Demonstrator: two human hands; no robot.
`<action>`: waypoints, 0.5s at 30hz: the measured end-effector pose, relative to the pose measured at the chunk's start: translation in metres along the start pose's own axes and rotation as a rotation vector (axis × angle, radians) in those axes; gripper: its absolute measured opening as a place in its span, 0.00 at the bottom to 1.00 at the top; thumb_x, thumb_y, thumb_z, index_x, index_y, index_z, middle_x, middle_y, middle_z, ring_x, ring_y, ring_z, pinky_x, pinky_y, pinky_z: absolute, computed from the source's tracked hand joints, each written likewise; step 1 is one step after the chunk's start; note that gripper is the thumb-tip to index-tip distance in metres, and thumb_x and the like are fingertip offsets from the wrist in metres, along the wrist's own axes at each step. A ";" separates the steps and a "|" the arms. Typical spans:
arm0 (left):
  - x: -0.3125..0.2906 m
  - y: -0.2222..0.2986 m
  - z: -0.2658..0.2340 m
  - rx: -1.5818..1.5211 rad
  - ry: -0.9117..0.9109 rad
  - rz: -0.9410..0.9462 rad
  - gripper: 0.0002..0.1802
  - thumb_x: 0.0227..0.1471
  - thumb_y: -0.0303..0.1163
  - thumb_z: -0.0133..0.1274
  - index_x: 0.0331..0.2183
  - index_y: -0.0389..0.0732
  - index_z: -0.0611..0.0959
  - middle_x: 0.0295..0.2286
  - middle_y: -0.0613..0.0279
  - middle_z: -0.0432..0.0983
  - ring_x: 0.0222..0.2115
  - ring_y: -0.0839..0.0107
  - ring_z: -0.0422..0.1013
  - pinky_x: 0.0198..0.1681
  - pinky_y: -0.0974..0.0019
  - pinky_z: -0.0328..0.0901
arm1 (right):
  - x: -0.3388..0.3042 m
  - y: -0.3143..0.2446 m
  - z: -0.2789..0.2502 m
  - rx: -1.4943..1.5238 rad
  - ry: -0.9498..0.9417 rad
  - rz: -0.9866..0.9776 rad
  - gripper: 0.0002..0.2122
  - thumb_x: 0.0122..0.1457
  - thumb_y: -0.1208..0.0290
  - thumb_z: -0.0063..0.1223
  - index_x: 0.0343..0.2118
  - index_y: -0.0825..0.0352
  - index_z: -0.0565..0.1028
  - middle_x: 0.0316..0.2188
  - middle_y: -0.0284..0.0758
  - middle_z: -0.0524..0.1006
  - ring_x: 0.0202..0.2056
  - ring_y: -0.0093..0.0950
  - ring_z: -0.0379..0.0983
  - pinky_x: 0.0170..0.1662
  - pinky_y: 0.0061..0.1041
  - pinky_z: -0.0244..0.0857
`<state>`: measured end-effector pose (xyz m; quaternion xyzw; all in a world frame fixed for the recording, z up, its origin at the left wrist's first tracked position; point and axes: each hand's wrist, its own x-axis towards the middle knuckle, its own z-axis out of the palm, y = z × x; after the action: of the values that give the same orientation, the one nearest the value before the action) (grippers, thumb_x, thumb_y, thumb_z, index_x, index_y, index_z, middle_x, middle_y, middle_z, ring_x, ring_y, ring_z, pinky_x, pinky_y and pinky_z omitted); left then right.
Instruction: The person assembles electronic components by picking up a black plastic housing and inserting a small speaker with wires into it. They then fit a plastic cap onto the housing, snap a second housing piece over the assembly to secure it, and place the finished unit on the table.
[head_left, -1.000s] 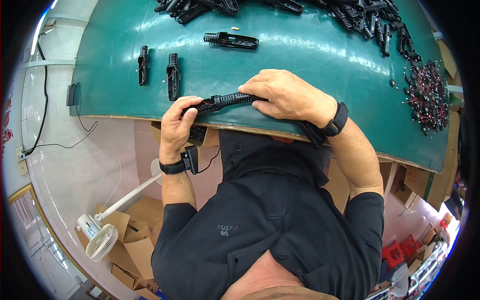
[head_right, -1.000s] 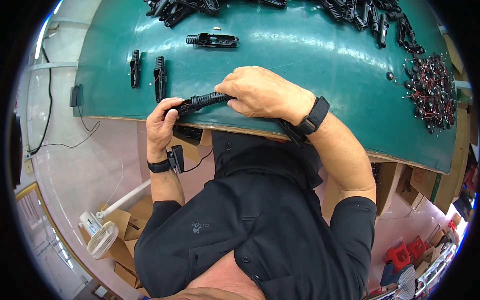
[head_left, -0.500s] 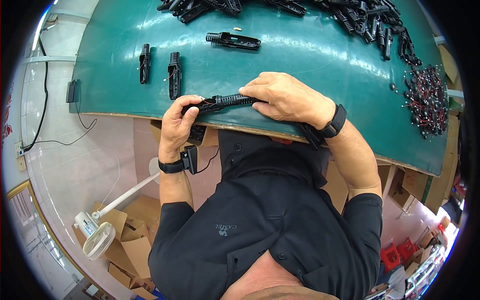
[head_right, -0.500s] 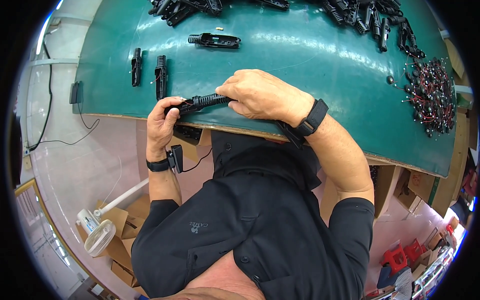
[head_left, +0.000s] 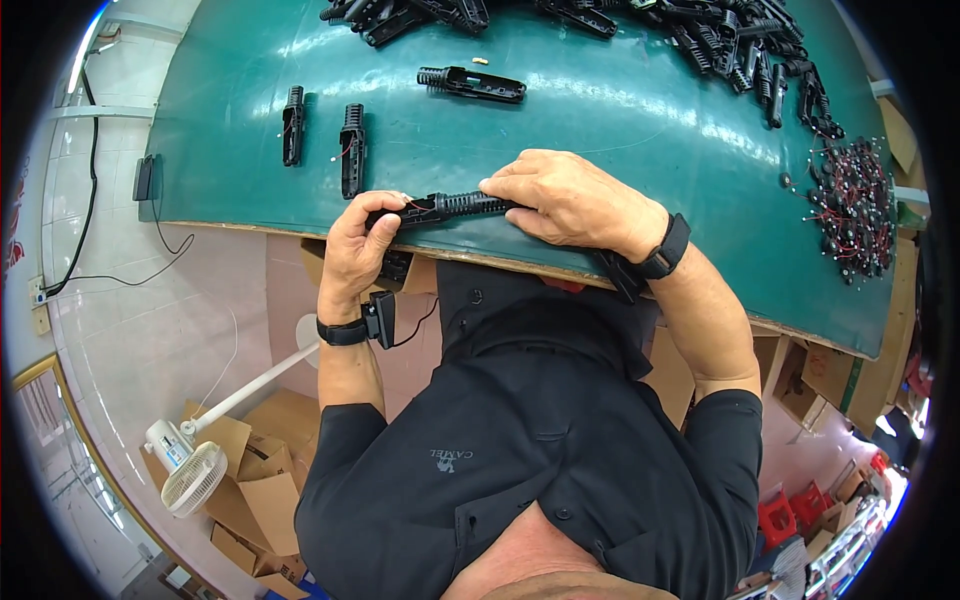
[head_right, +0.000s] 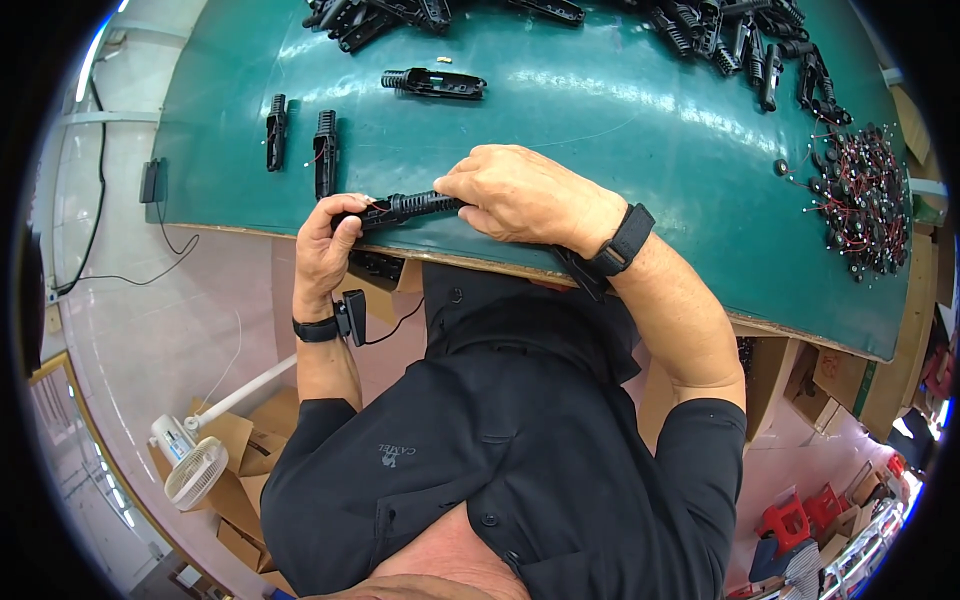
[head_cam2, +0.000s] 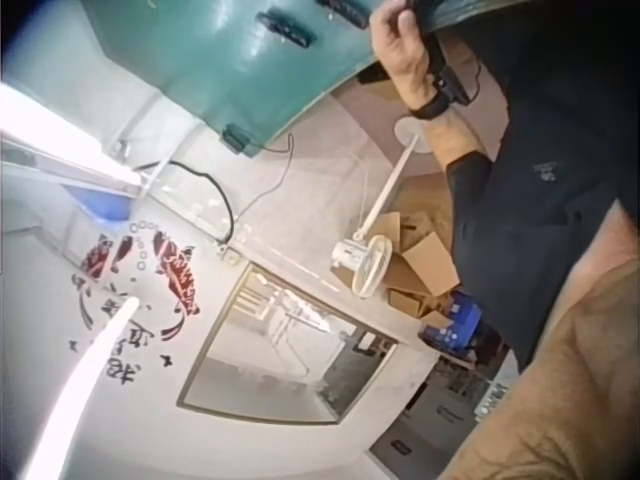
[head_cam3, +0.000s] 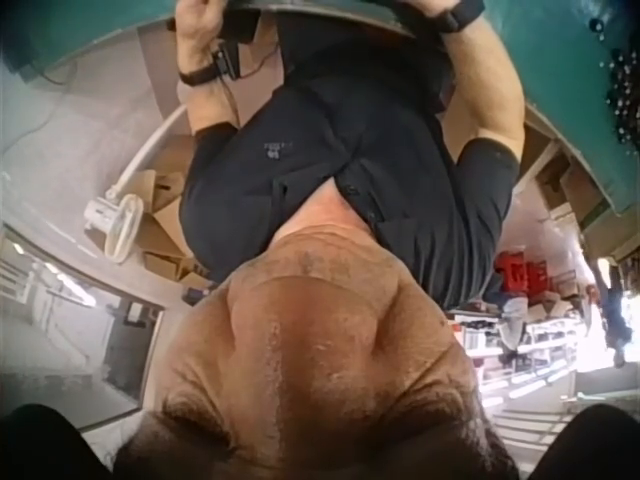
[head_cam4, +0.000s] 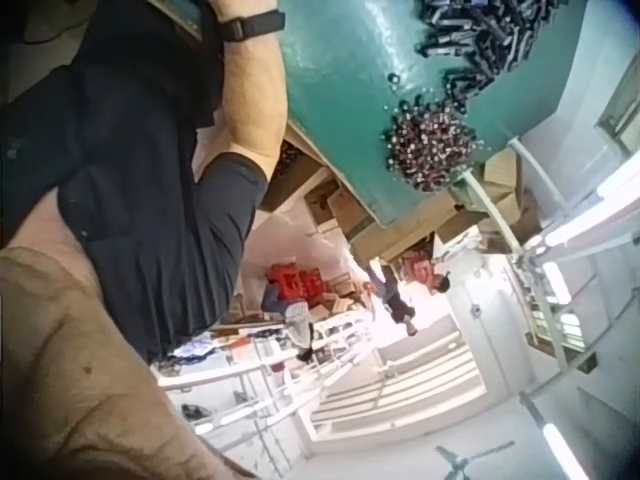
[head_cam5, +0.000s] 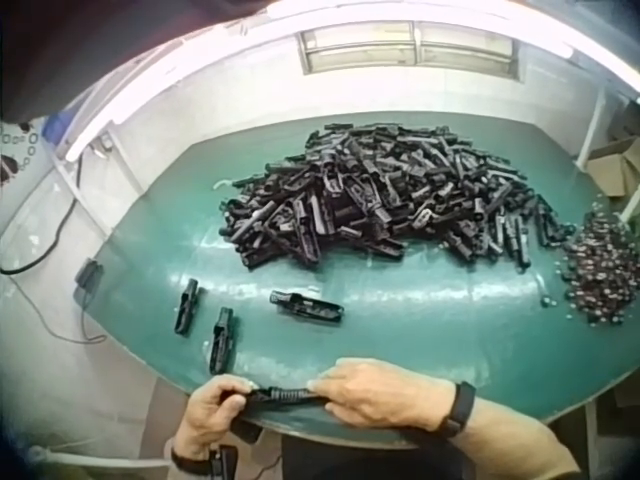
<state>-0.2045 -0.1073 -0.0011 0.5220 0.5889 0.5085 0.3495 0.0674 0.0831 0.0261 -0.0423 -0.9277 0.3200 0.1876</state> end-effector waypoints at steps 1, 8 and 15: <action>0.000 0.000 0.000 -0.003 -0.001 -0.001 0.13 0.64 0.34 0.61 0.45 0.36 0.83 0.44 0.58 0.81 0.48 0.69 0.75 0.55 0.66 0.67 | 0.000 0.000 0.000 0.001 0.002 -0.005 0.19 0.55 0.77 0.63 0.51 0.72 0.80 0.43 0.42 0.83 0.44 0.40 0.78 0.49 0.38 0.74; -0.002 0.003 0.002 0.019 0.003 0.011 0.13 0.64 0.34 0.61 0.44 0.36 0.83 0.44 0.58 0.81 0.48 0.68 0.75 0.55 0.66 0.67 | -0.003 -0.003 -0.002 0.001 0.007 0.001 0.19 0.55 0.77 0.63 0.51 0.73 0.80 0.43 0.43 0.83 0.43 0.41 0.78 0.49 0.38 0.74; -0.008 0.011 0.002 0.032 0.009 0.029 0.13 0.64 0.35 0.61 0.44 0.36 0.83 0.44 0.58 0.81 0.47 0.68 0.75 0.55 0.65 0.67 | -0.004 -0.012 -0.007 0.025 0.013 0.005 0.19 0.55 0.77 0.64 0.51 0.71 0.80 0.42 0.43 0.83 0.43 0.41 0.78 0.49 0.38 0.74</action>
<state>-0.1984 -0.1149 0.0083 0.5338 0.5909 0.5062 0.3311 0.0744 0.0764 0.0373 -0.0442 -0.9223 0.3319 0.1931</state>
